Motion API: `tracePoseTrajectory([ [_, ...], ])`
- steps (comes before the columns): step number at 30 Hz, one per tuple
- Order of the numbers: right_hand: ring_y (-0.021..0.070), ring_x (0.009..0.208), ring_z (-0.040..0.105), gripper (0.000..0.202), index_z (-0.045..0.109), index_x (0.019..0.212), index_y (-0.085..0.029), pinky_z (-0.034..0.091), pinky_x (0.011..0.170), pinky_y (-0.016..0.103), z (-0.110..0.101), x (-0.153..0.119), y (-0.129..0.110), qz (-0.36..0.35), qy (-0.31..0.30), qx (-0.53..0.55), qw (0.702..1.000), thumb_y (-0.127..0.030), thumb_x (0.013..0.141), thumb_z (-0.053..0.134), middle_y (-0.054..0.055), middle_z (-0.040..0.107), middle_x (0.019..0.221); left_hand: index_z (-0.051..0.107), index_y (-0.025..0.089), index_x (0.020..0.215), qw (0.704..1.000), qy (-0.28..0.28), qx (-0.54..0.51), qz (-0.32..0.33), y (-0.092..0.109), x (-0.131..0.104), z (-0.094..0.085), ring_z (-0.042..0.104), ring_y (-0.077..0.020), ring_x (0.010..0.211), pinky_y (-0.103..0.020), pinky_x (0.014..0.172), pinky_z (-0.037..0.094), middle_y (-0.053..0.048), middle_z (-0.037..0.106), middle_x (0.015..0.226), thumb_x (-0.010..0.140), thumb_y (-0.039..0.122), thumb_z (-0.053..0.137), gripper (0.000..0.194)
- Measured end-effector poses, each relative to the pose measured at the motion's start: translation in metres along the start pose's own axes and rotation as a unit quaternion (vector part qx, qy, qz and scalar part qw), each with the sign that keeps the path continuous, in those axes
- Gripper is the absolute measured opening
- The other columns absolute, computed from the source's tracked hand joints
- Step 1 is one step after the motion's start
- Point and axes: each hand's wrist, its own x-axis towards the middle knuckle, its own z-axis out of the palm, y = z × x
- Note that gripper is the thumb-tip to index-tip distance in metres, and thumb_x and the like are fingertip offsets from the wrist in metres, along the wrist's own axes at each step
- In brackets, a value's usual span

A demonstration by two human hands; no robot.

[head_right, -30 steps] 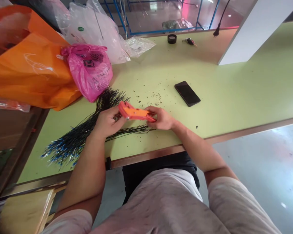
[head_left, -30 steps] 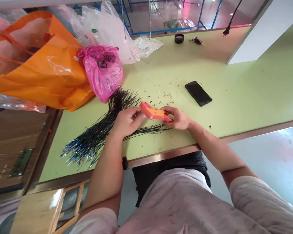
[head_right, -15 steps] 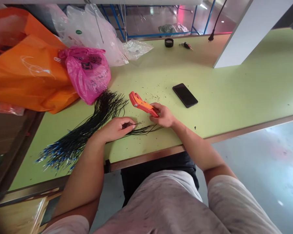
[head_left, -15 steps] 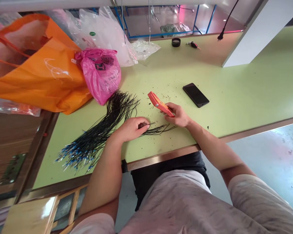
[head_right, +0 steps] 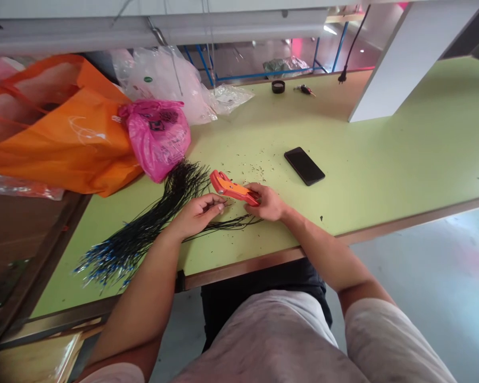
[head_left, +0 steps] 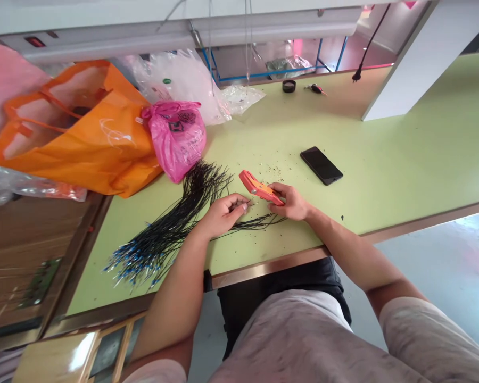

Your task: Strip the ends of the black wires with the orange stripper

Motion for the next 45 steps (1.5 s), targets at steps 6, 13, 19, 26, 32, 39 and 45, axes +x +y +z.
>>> tracePoseTrajectory([
  [6, 0.0209, 0.091, 0.066, 0.038, 0.07, 0.115, -0.018, 0.055, 0.08, 0.034, -0.002, -0.005, -0.007, -0.015, -0.066, -0.014, 0.998, -0.026, 0.078, 0.075, 0.005, 0.072, 0.101, 0.076, 0.018, 0.104, 1.0, -0.005, -0.001, 0.011, -0.001, 0.005, 0.008, 0.063, -0.0191, 0.074, -0.03, 0.069, 0.048, -0.004, 0.075, 0.089, 0.095, 0.045, 0.063, 0.031],
  [13, 0.0212, 0.086, 0.067, 0.038, 0.072, 0.117, -0.019, 0.056, 0.074, 0.033, -0.005, -0.004, -0.009, -0.006, -0.073, -0.025, 0.997, -0.027, 0.08, 0.078, 0.006, 0.074, 0.101, 0.078, 0.019, 0.103, 1.0, 0.003, -0.004, 0.011, -0.006, 0.014, 0.016, 0.069, -0.0222, 0.078, -0.032, 0.073, 0.052, -0.005, 0.079, 0.087, 0.094, 0.037, 0.064, 0.024],
  [19, 0.0212, 0.085, 0.069, 0.036, 0.072, 0.117, -0.018, 0.058, 0.075, 0.034, -0.003, -0.005, -0.012, -0.017, -0.08, -0.042, 0.996, -0.025, 0.082, 0.078, 0.007, 0.075, 0.1, 0.081, 0.019, 0.101, 0.999, 0.032, 0.009, 0.039, -0.004, 0.016, 0.017, 0.075, -0.0258, 0.097, -0.035, 0.088, 0.056, -0.008, 0.084, 0.107, 0.093, 0.031, 0.063, 0.023],
  [26, 0.0217, 0.086, 0.073, 0.046, 0.067, 0.123, -0.018, 0.06, 0.075, 0.035, 0.004, -0.008, -0.004, -0.044, -0.096, -0.092, 0.99, -0.022, 0.078, 0.077, 0.01, 0.075, 0.108, 0.076, 0.017, 0.094, 0.99, 0.083, -0.118, -0.012, -0.012, 0.02, 0.02, 0.071, -0.0209, 0.077, -0.031, 0.071, 0.053, -0.007, 0.079, 0.088, 0.084, 0.037, 0.073, 0.022],
  [32, 0.0289, 0.1, 0.072, 0.039, 0.069, 0.116, -0.022, 0.06, 0.093, 0.046, 0.012, -0.007, -0.005, -0.189, -0.109, -0.198, 0.956, -0.022, 0.077, 0.077, 0.011, 0.078, 0.111, 0.076, 0.019, 0.103, 0.984, 0.107, -0.145, -0.019, -0.017, 0.018, 0.02, 0.064, -0.0178, 0.07, -0.029, 0.064, 0.05, -0.003, 0.072, 0.08, 0.084, 0.055, 0.078, 0.041],
  [39, 0.0281, 0.108, 0.072, 0.05, 0.066, 0.125, -0.02, 0.059, 0.098, 0.047, 0.007, -0.007, -0.007, -0.198, 0.031, -0.139, 0.97, -0.014, 0.076, 0.073, 0.012, 0.076, 0.12, 0.076, 0.019, 0.094, 0.989, 0.081, -0.124, -0.012, -0.008, 0.014, 0.015, 0.072, -0.0239, 0.085, -0.036, 0.081, 0.058, -0.007, 0.08, 0.093, 0.076, 0.048, 0.083, 0.034],
  [45, 0.029, 0.115, 0.074, 0.054, 0.067, 0.126, -0.022, 0.06, 0.103, 0.047, 0.011, -0.009, -0.008, -0.193, -0.032, -0.133, 0.972, -0.013, 0.073, 0.074, 0.012, 0.077, 0.126, 0.075, 0.02, 0.098, 0.987, 0.072, -0.141, -0.032, -0.014, 0.016, 0.02, 0.071, -0.0233, 0.078, -0.035, 0.072, 0.056, -0.006, 0.078, 0.087, 0.078, 0.056, 0.082, 0.042],
])
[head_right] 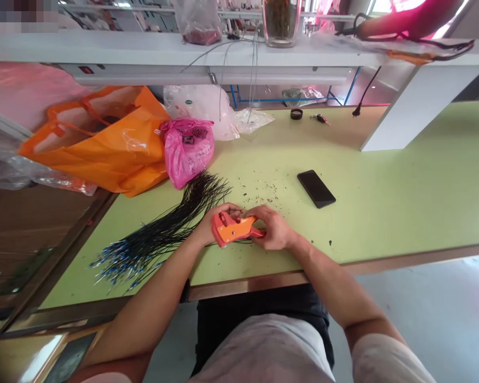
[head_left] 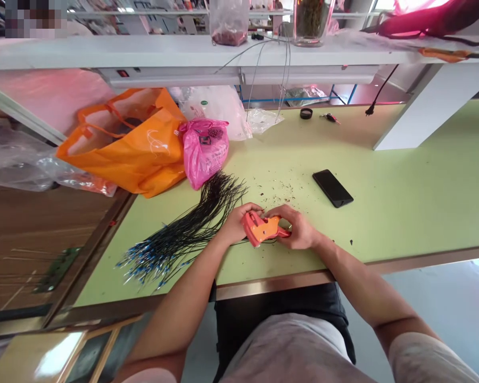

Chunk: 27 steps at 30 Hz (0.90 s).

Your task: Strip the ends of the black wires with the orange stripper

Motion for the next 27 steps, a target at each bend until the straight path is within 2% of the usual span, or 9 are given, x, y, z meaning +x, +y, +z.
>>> tracePoseTrajectory([
  [3, 0.0295, 0.111, 0.074, 0.049, 0.067, 0.123, -0.024, 0.061, 0.102, 0.048, 0.006, 0.001, -0.003, -0.028, -0.03, -0.017, 0.999, -0.015, 0.075, 0.077, 0.012, 0.078, 0.123, 0.074, 0.019, 0.097, 1.0, 0.015, -0.015, -0.002, -0.006, 0.004, 0.0, 0.067, -0.0202, 0.071, -0.031, 0.063, 0.05, -0.006, 0.075, 0.082, 0.079, 0.065, 0.08, 0.049],
  [6, 0.0304, 0.111, 0.074, 0.05, 0.066, 0.124, -0.023, 0.061, 0.102, 0.049, 0.01, 0.001, -0.005, -0.042, -0.054, -0.027, 0.997, -0.017, 0.076, 0.077, 0.013, 0.078, 0.122, 0.074, 0.019, 0.1, 1.0, 0.018, 0.007, 0.022, -0.004, 0.005, -0.001, 0.066, -0.0194, 0.071, -0.031, 0.065, 0.051, -0.005, 0.074, 0.079, 0.08, 0.067, 0.079, 0.052],
  [9, 0.0305, 0.111, 0.074, 0.053, 0.065, 0.126, -0.022, 0.062, 0.102, 0.048, 0.012, 0.0, -0.004, -0.043, -0.071, -0.025, 0.996, -0.016, 0.075, 0.076, 0.014, 0.078, 0.123, 0.073, 0.019, 0.103, 0.999, 0.01, 0.023, 0.033, 0.001, 0.003, -0.002, 0.065, -0.018, 0.068, -0.03, 0.066, 0.052, -0.001, 0.07, 0.072, 0.085, 0.066, 0.076, 0.05],
  [13, 0.0291, 0.108, 0.075, 0.053, 0.066, 0.125, -0.021, 0.063, 0.099, 0.046, 0.015, -0.001, -0.004, -0.039, -0.092, -0.009, 0.995, -0.015, 0.073, 0.074, 0.013, 0.078, 0.122, 0.072, 0.021, 0.106, 0.999, 0.004, 0.032, 0.034, 0.004, 0.001, -0.001, 0.058, -0.0155, 0.059, -0.029, 0.06, 0.048, 0.002, 0.064, 0.065, 0.09, 0.065, 0.07, 0.047],
  [18, 0.0288, 0.107, 0.075, 0.056, 0.066, 0.126, -0.021, 0.063, 0.1, 0.047, 0.017, -0.002, -0.003, -0.039, -0.109, -0.016, 0.993, -0.014, 0.071, 0.075, 0.013, 0.078, 0.12, 0.076, 0.021, 0.105, 0.999, 0.011, 0.037, 0.038, 0.001, 0.002, 0.0, 0.06, -0.0166, 0.063, -0.03, 0.063, 0.05, 0.0, 0.066, 0.069, 0.092, 0.062, 0.07, 0.044],
  [23, 0.0295, 0.116, 0.073, 0.055, 0.067, 0.128, -0.021, 0.062, 0.103, 0.047, 0.008, -0.001, -0.002, -0.044, -0.079, 0.005, 0.996, -0.013, 0.074, 0.075, 0.014, 0.077, 0.126, 0.076, 0.019, 0.102, 1.0, 0.012, 0.014, 0.018, -0.004, 0.004, -0.001, 0.063, -0.0182, 0.068, -0.03, 0.063, 0.05, -0.003, 0.072, 0.076, 0.085, 0.066, 0.075, 0.051],
  [27, 0.0306, 0.121, 0.072, 0.054, 0.068, 0.132, -0.022, 0.06, 0.107, 0.051, -0.001, 0.0, 0.004, -0.045, 0.002, 0.013, 0.999, -0.016, 0.079, 0.078, 0.015, 0.076, 0.13, 0.076, 0.018, 0.098, 1.0, 0.01, -0.006, 0.016, -0.002, 0.004, -0.002, 0.065, -0.019, 0.07, -0.03, 0.064, 0.049, -0.004, 0.073, 0.079, 0.081, 0.062, 0.078, 0.047],
])
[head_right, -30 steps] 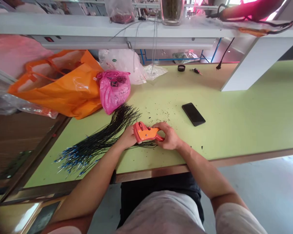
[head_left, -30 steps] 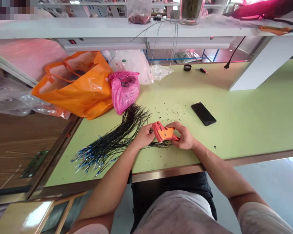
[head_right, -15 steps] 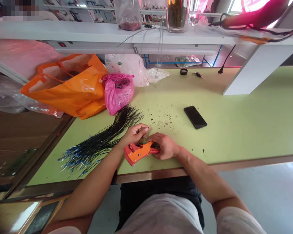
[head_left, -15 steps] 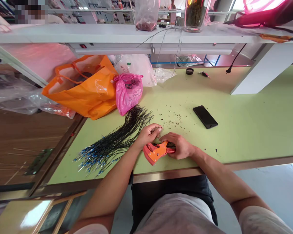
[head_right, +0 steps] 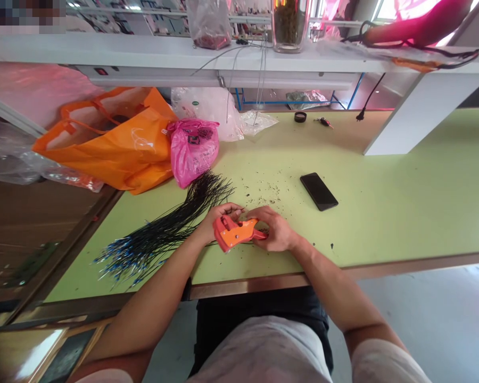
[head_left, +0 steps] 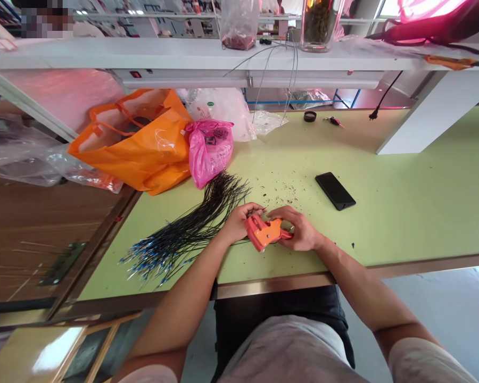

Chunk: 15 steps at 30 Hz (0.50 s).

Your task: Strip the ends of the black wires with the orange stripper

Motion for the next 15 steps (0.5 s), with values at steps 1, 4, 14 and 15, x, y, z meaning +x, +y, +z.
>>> tracePoseTrajectory([
  [1, 0.0305, 0.121, 0.072, 0.053, 0.068, 0.133, -0.023, 0.06, 0.107, 0.052, -0.001, 0.0, 0.002, 0.006, 0.023, 0.003, 1.0, -0.017, 0.081, 0.079, 0.015, 0.076, 0.13, 0.076, 0.018, 0.096, 1.0, -0.001, 0.012, 0.012, 0.002, -0.001, 0.0, 0.066, -0.0197, 0.073, -0.031, 0.068, 0.051, -0.004, 0.074, 0.081, 0.082, 0.06, 0.077, 0.044],
  [4, 0.0284, 0.115, 0.073, 0.049, 0.07, 0.135, -0.024, 0.063, 0.1, 0.048, 0.0, 0.0, 0.008, 0.081, 0.088, 0.035, 0.992, -0.027, 0.087, 0.079, 0.013, 0.076, 0.129, 0.075, 0.019, 0.094, 0.998, -0.008, 0.056, 0.042, 0.007, -0.003, 0.0, 0.068, -0.0204, 0.076, -0.032, 0.074, 0.053, -0.003, 0.073, 0.078, 0.089, 0.058, 0.071, 0.04],
  [14, 0.028, 0.116, 0.074, 0.06, 0.077, 0.121, -0.025, 0.065, 0.1, 0.047, -0.018, 0.005, 0.011, 0.331, 0.197, 0.312, 0.868, -0.047, 0.069, 0.098, 0.01, 0.078, 0.13, 0.074, 0.019, 0.104, 0.996, 0.027, 0.079, 0.012, 0.01, -0.004, -0.001, 0.066, -0.019, 0.071, -0.03, 0.068, 0.051, -0.003, 0.074, 0.077, 0.091, 0.058, 0.067, 0.042],
  [15, 0.0278, 0.118, 0.074, 0.061, 0.076, 0.123, -0.026, 0.065, 0.102, 0.047, -0.021, 0.006, 0.009, 0.319, 0.209, 0.321, 0.867, -0.048, 0.071, 0.097, 0.009, 0.078, 0.132, 0.074, 0.019, 0.104, 0.996, 0.025, 0.082, 0.014, 0.011, -0.004, -0.001, 0.066, -0.0188, 0.07, -0.03, 0.068, 0.051, -0.003, 0.074, 0.077, 0.092, 0.057, 0.066, 0.041],
])
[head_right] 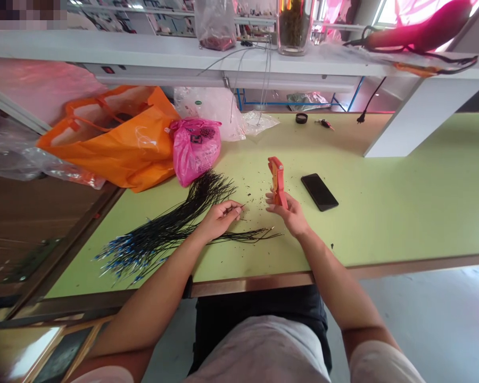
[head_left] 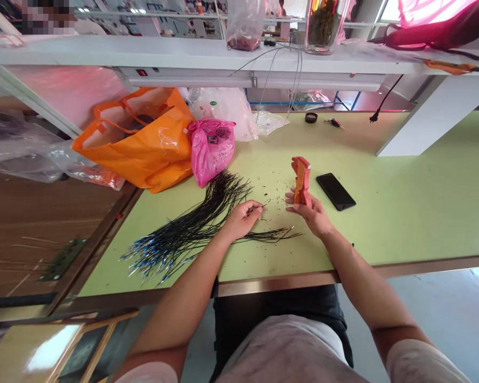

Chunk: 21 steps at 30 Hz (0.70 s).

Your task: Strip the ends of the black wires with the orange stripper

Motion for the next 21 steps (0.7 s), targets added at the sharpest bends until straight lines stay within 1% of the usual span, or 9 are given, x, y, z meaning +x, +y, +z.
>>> tracePoseTrajectory([
  [1, 0.027, 0.117, 0.075, 0.06, 0.075, 0.126, -0.027, 0.065, 0.1, 0.046, -0.001, 0.0, -0.003, -0.007, 0.003, 0.01, 1.0, -0.052, 0.075, 0.095, 0.009, 0.078, 0.131, 0.074, 0.019, 0.104, 1.0, -0.003, 0.004, 0.003, 0.001, 0.0, 0.0, 0.065, -0.0187, 0.07, -0.03, 0.067, 0.05, -0.003, 0.074, 0.078, 0.092, 0.056, 0.066, 0.04],
  [3, 0.0248, 0.107, 0.077, 0.062, 0.073, 0.129, -0.026, 0.067, 0.092, 0.042, -0.001, 0.0, -0.006, 0.003, 0.012, 0.024, 1.0, -0.063, 0.081, 0.089, 0.008, 0.08, 0.12, 0.075, 0.018, 0.104, 1.0, -0.01, 0.012, 0.01, 0.001, -0.001, 0.0, 0.066, -0.0189, 0.071, -0.031, 0.069, 0.051, -0.003, 0.075, 0.079, 0.093, 0.054, 0.065, 0.039],
  [6, 0.0224, 0.09, 0.079, 0.071, 0.071, 0.13, -0.023, 0.067, 0.078, 0.037, -0.001, 0.001, -0.007, 0.061, 0.034, 0.046, 0.997, -0.077, 0.085, 0.078, 0.007, 0.079, 0.102, 0.077, 0.018, 0.107, 0.999, -0.016, 0.021, 0.024, 0.0, -0.001, 0.0, 0.068, -0.0197, 0.075, -0.032, 0.073, 0.053, -0.003, 0.075, 0.079, 0.094, 0.052, 0.064, 0.038],
  [8, 0.0217, 0.084, 0.078, 0.074, 0.07, 0.13, -0.021, 0.066, 0.074, 0.036, -0.001, 0.004, -0.007, 0.087, 0.05, 0.06, 0.993, -0.082, 0.088, 0.073, 0.008, 0.078, 0.098, 0.077, 0.019, 0.107, 0.999, -0.018, 0.023, 0.03, 0.0, -0.001, 0.0, 0.068, -0.0199, 0.075, -0.032, 0.073, 0.054, -0.002, 0.074, 0.079, 0.095, 0.051, 0.064, 0.038],
  [11, 0.0222, 0.083, 0.079, 0.075, 0.069, 0.129, -0.021, 0.067, 0.073, 0.037, -0.002, 0.007, -0.007, 0.096, 0.068, 0.079, 0.99, -0.086, 0.091, 0.064, 0.007, 0.077, 0.095, 0.077, 0.019, 0.106, 0.999, -0.008, 0.019, 0.034, 0.0, -0.001, 0.0, 0.066, -0.0192, 0.073, -0.031, 0.071, 0.053, -0.002, 0.073, 0.078, 0.094, 0.052, 0.064, 0.037],
  [14, 0.0231, 0.081, 0.078, 0.078, 0.069, 0.124, -0.02, 0.066, 0.07, 0.038, -0.002, 0.007, -0.005, 0.091, 0.095, 0.048, 0.99, -0.09, 0.09, 0.059, 0.008, 0.075, 0.094, 0.076, 0.02, 0.101, 0.999, 0.003, 0.016, 0.028, 0.001, -0.001, -0.001, 0.063, -0.0181, 0.068, -0.03, 0.067, 0.05, -0.001, 0.072, 0.074, 0.094, 0.053, 0.064, 0.036],
  [16, 0.0231, 0.08, 0.076, 0.078, 0.071, 0.118, -0.02, 0.064, 0.069, 0.038, -0.002, 0.006, -0.002, 0.068, 0.101, -0.016, 0.992, -0.092, 0.087, 0.062, 0.009, 0.075, 0.097, 0.075, 0.02, 0.098, 1.0, 0.012, 0.01, 0.022, 0.001, -0.001, -0.001, 0.061, -0.0177, 0.066, -0.03, 0.064, 0.048, -0.001, 0.071, 0.073, 0.094, 0.055, 0.065, 0.037],
  [18, 0.0228, 0.081, 0.074, 0.075, 0.073, 0.111, -0.02, 0.063, 0.07, 0.038, 0.0, 0.002, 0.0, 0.018, 0.083, -0.102, 0.991, -0.091, 0.087, 0.063, 0.009, 0.074, 0.096, 0.075, 0.02, 0.096, 0.999, 0.029, -0.01, 0.021, 0.001, -0.001, -0.002, 0.06, -0.0175, 0.066, -0.03, 0.065, 0.047, -0.001, 0.07, 0.071, 0.093, 0.059, 0.067, 0.04],
  [21, 0.0232, 0.083, 0.071, 0.066, 0.073, 0.115, -0.021, 0.062, 0.075, 0.04, 0.004, -0.004, 0.003, -0.091, 0.042, -0.248, 0.963, -0.082, 0.093, 0.064, 0.009, 0.075, 0.098, 0.076, 0.019, 0.093, 0.996, 0.06, -0.059, 0.022, -0.001, 0.001, -0.001, 0.061, -0.0168, 0.067, -0.029, 0.069, 0.049, 0.0, 0.068, 0.069, 0.089, 0.061, 0.072, 0.042],
])
